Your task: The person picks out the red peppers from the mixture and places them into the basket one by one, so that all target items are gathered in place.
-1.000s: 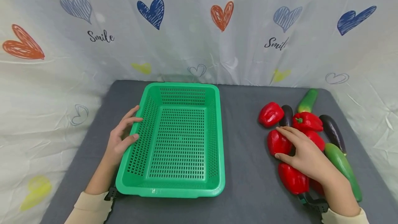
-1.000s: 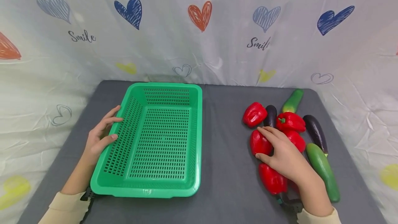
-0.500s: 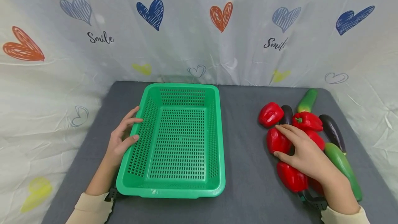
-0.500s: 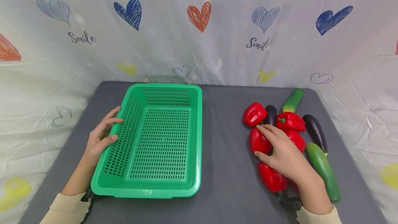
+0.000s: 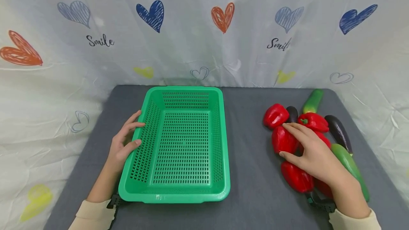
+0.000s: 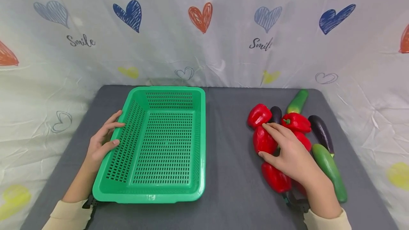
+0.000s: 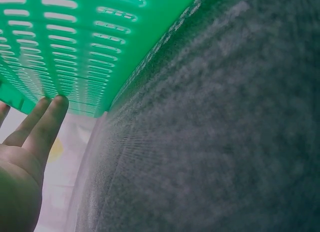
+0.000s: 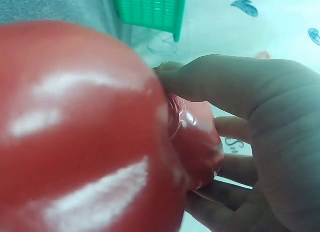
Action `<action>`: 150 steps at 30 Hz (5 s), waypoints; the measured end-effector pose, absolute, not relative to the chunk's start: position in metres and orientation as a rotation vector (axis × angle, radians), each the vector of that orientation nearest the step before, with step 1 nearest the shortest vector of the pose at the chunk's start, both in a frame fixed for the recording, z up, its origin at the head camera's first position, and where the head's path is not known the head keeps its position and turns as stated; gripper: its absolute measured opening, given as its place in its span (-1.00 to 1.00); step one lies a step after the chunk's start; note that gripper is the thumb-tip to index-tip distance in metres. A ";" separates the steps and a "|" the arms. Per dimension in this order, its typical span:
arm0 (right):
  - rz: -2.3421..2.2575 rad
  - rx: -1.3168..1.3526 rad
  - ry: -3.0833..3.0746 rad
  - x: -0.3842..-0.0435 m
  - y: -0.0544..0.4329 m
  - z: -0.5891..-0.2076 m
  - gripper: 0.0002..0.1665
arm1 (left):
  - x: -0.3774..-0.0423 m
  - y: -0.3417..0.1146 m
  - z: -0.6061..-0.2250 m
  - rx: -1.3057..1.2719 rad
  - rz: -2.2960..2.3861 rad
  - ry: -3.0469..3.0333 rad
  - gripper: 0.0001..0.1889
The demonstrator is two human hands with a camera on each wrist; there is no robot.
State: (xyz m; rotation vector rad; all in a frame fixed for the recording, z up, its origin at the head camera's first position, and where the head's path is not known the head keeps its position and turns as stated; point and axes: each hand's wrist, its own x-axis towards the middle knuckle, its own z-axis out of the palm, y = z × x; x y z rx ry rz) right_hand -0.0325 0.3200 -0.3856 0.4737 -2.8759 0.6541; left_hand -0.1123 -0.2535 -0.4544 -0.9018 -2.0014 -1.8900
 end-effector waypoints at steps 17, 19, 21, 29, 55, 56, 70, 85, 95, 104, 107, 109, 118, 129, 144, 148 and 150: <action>0.648 0.525 -2.842 -0.038 0.303 -0.369 0.10 | -0.112 -0.253 -0.455 -0.889 -1.899 -2.007 -0.52; 0.646 0.533 -2.836 -0.039 0.299 -0.368 0.10 | -0.112 -0.253 -0.454 -0.888 -1.903 -2.012 -0.52; 0.648 0.542 -2.828 -0.040 0.296 -0.367 0.09 | -0.112 -0.253 -0.454 -0.887 -1.910 -2.014 -0.52; 0.674 0.607 -2.817 -0.048 0.279 -0.367 0.08 | -0.111 -0.253 -0.453 -0.860 -1.921 -2.032 -0.53; 0.635 0.812 -2.696 -0.069 0.231 -0.350 0.04 | -0.113 -0.258 -0.455 -0.861 -1.913 -2.061 -0.53; 0.641 0.819 -2.687 -0.070 0.230 -0.349 0.03 | -0.113 -0.258 -0.455 -0.863 -1.915 -2.062 -0.53; 0.706 0.931 -2.631 -0.085 0.207 -0.340 0.05 | -0.111 -0.258 -0.457 -0.785 -1.936 -2.129 -0.54; 0.718 1.023 -2.666 -0.097 0.181 -0.334 -0.01 | -0.111 -0.259 -0.459 -0.750 -1.957 -2.131 -0.53; 0.694 1.094 -2.680 -0.106 0.164 -0.325 -0.04 | -0.110 -0.257 -0.458 -0.750 -1.972 -2.096 -0.53; 0.679 1.150 -2.704 -0.115 0.142 -0.324 -0.07 | -0.111 -0.258 -0.463 -0.769 -1.984 -2.080 -0.52; 0.677 1.169 -2.709 -0.120 0.134 -0.325 -0.08 | -0.112 -0.257 -0.463 -0.772 -1.981 -2.079 -0.52; 0.681 1.180 -2.712 -0.123 0.129 -0.325 -0.09 | -0.111 -0.257 -0.463 -0.774 -1.982 -2.082 -0.52; 0.683 1.225 -2.714 -0.129 0.109 -0.322 -0.08 | -0.111 -0.257 -0.459 -0.817 -1.965 -2.067 -0.53; 0.671 1.235 -2.793 -0.131 0.085 -0.322 -0.08 | -0.112 -0.257 -0.461 -0.850 -1.942 -2.045 -0.51; 0.667 1.230 -2.801 -0.131 0.062 -0.333 -0.07 | -0.112 -0.256 -0.462 -0.854 -1.938 -2.039 -0.52; 0.679 1.237 -2.797 -0.129 0.055 -0.334 -0.06 | -0.112 -0.257 -0.462 -0.842 -1.922 -2.056 -0.52; 0.686 1.243 -2.791 -0.128 0.051 -0.335 -0.05 | -0.112 -0.257 -0.462 -0.823 -1.922 -2.073 -0.52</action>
